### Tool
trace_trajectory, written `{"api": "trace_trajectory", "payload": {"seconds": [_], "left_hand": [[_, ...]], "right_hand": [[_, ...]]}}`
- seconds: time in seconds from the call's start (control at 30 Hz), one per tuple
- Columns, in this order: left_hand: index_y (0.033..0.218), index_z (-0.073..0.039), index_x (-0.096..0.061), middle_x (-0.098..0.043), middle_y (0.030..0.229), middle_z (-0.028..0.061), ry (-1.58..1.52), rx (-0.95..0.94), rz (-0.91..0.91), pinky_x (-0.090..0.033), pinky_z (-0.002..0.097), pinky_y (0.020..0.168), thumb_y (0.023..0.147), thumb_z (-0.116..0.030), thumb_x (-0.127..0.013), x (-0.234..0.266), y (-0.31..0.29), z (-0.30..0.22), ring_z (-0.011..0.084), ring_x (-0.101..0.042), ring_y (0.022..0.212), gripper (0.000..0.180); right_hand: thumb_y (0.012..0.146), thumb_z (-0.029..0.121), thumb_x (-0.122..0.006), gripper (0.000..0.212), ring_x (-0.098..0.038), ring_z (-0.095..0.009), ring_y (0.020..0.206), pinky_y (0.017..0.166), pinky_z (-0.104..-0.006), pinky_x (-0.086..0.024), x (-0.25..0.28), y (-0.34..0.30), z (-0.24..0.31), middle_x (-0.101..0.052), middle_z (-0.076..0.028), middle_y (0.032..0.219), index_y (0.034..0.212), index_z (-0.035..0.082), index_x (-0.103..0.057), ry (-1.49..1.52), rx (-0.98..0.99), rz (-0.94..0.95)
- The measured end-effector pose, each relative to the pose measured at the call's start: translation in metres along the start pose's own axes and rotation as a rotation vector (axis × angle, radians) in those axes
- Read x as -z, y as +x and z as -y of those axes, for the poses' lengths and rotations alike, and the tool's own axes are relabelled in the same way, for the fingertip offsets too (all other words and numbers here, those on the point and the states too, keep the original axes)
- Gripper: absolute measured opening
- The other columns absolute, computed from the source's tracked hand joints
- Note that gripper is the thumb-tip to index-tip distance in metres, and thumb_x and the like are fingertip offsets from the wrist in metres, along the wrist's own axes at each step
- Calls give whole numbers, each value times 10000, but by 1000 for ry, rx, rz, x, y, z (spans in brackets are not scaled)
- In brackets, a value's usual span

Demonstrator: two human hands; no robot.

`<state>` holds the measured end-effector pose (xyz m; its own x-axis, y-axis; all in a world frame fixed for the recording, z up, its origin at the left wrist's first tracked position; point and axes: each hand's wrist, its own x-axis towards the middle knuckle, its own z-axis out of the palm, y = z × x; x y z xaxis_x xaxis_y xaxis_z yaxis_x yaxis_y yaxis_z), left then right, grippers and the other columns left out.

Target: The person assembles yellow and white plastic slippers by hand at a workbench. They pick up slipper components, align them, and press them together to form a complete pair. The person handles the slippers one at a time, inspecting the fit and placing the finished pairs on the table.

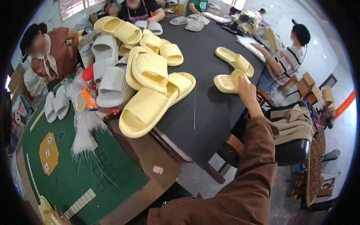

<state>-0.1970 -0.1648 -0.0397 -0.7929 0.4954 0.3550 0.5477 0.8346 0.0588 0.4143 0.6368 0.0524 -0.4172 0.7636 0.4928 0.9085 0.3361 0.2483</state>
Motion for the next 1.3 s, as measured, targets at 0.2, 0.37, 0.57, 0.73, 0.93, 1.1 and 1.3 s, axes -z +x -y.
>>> {"api": "trace_trajectory", "payload": {"seconds": [0.2,0.37,0.57,0.73,0.93,1.1,1.3], "left_hand": [[1334,-29,-528,-349,1501,198,-448,12,14,-260,472,1127,978,-145,-479,-10,-6,-97,371,-315,1397,377],[1231,0,-598,-419,1458,207,-702,-130,66,-298,447,1110,942,-111,-513,17,-22,-193,379,-374,1362,322],[1344,-74,-529,-361,1495,193,-1014,-627,286,-261,489,1140,835,-322,-703,58,-54,-273,392,-279,1419,592],[1414,-190,-454,-271,1532,202,-1029,-697,110,-197,613,1118,807,-457,-721,88,-60,-273,454,-235,1412,715],[1371,-184,-497,-324,1474,253,-925,-466,-35,-360,560,1029,761,-259,-779,81,-88,-231,456,-387,1314,676],[1320,-137,-552,-442,1375,203,-617,-279,91,-435,434,885,744,-147,-735,54,-97,-227,348,-509,1090,605],[1312,-109,-561,-522,1202,155,-360,-279,129,-441,399,814,791,-166,-689,38,-101,-239,313,-531,989,540]], "right_hand": [[819,92,-563,126,-625,-314,722,643,-434,-491,148,-134,18,-602,-116,789,944,81,-557,-24,161,-207],[833,66,-593,138,-647,-369,797,726,-427,-525,260,-190,40,-645,-189,881,952,-3,-607,16,326,-403],[917,126,-547,110,-568,-288,555,487,-384,-437,324,-208,133,-615,-155,750,911,17,-533,277,772,-501],[773,56,-617,183,-504,-211,513,445,-322,-349,344,-199,211,-600,-122,761,891,63,-477,511,1028,-591],[678,115,-670,287,-566,-179,639,488,-276,-438,326,-166,314,-583,-36,849,917,97,-512,893,1385,-535],[634,107,-659,305,-548,-167,654,541,-288,-457,268,-166,395,-587,-40,845,915,76,-546,839,1468,-399],[719,97,-619,226,-515,-158,664,604,-296,-453,181,-207,434,-498,-14,775,934,102,-549,874,1370,-77]]}}
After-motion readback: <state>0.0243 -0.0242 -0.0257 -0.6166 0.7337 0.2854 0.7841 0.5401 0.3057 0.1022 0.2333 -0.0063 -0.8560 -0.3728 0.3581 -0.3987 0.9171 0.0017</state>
